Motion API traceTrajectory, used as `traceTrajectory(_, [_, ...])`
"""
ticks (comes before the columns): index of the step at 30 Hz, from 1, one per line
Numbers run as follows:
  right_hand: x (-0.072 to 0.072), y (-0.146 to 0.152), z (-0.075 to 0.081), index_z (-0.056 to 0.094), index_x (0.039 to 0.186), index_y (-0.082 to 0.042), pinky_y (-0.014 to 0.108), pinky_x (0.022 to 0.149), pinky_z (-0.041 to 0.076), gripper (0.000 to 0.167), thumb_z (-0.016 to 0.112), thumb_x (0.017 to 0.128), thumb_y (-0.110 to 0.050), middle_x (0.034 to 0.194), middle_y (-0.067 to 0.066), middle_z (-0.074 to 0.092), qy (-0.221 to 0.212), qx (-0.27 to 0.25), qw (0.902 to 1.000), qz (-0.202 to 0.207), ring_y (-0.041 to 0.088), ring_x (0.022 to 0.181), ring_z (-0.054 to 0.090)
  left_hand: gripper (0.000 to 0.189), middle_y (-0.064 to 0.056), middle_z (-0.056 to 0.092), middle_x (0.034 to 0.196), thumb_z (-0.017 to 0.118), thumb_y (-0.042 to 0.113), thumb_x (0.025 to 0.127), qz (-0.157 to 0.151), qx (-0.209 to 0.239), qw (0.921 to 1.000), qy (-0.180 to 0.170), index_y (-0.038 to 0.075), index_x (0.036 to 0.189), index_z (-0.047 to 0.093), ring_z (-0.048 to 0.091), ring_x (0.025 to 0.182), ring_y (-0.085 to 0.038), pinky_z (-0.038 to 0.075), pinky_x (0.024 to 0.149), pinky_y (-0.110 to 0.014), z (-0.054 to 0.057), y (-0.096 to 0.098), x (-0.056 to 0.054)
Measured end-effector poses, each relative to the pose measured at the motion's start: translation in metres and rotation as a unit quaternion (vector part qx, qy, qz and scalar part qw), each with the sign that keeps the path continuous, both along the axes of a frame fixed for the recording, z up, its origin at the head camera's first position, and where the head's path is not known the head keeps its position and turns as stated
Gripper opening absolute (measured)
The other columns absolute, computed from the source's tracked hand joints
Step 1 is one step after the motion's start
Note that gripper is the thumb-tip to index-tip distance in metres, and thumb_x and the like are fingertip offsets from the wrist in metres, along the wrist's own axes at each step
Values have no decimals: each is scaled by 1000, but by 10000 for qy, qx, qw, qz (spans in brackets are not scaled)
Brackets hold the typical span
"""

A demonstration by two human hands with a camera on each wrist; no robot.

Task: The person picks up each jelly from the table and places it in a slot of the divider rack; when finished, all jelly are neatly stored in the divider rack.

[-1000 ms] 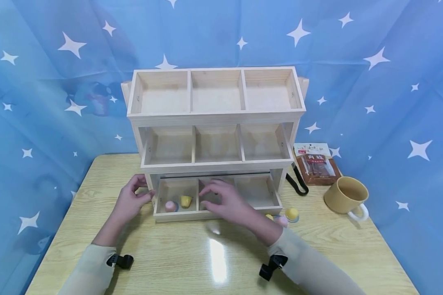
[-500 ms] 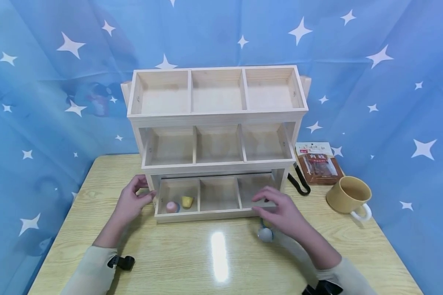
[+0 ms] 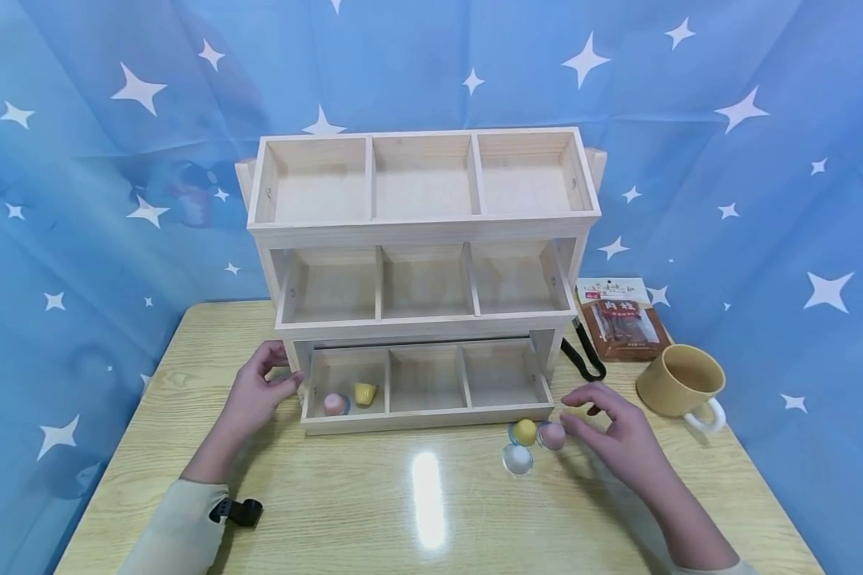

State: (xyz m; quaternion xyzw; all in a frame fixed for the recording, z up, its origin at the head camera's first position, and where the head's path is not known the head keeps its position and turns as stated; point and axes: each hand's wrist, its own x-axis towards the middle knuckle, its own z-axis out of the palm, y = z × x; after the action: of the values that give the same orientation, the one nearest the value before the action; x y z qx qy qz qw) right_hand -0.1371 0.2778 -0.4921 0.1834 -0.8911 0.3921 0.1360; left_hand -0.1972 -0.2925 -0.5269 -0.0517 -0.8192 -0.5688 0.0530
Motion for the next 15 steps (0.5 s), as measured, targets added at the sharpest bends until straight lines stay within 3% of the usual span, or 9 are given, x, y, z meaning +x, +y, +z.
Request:
traceTrajectory(7, [2,21,-14,78,111,-4,18,85,50,26,86,90,8,106,10,76,132,-220,9996,-133,11,101,67,45,-22,63,134,74,1,102,-15,-52,10000,-37,-2,143,57,62,119,-15,61,95,-20,1,0,0])
traceTrajectory(15, [3,32,-23,77,117,-2,15,86,52,28,86,92,6,109,9,76,-33,-84,9994,-324,12,102,66,44,-21,64,133,74,0,102,-8,-61,10000,6,-2,142,57,62,118,-14,60,95,-19,1,0,1])
